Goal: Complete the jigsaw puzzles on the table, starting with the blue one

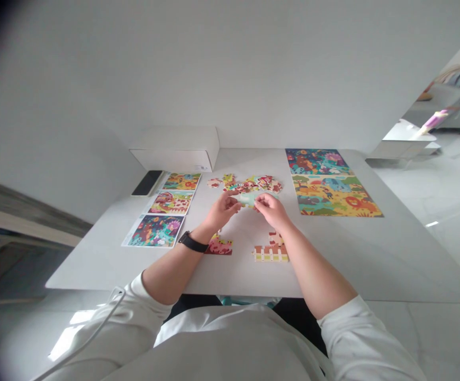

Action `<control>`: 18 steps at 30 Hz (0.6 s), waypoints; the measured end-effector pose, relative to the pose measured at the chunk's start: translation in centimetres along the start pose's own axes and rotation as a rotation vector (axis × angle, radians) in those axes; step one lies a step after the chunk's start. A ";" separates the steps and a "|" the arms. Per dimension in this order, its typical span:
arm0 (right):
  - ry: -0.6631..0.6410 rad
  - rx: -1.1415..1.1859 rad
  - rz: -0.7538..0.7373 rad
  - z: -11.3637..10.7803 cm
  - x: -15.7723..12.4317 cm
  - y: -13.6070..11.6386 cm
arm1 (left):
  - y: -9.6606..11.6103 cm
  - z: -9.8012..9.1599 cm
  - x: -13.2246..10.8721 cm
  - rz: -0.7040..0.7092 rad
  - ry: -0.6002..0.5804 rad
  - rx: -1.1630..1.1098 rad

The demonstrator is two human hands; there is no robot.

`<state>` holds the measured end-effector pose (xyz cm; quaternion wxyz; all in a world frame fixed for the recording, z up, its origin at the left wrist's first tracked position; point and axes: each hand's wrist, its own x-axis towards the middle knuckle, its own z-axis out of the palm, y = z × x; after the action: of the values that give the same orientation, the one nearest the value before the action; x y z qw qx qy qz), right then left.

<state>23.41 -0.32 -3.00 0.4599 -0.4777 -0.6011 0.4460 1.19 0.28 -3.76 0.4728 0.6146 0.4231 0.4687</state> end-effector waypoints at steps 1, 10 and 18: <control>-0.010 -0.004 -0.004 0.0 0.0 0.0 | -0.1 0.1 0.1 -0.036 -0.006 -0.031; -0.038 -0.064 -0.017 0.3 0.0 0.5 | 0.3 0.1 0.1 -0.115 -0.011 -0.020; -0.078 -0.151 -0.043 0.3 0.4 1.6 | -0.1 -0.2 0.1 -0.064 -0.019 0.081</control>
<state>23.36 0.26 -4.53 0.4084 -0.4804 -0.6604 0.4079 1.05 0.43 -3.80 0.4664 0.6238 0.4567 0.4299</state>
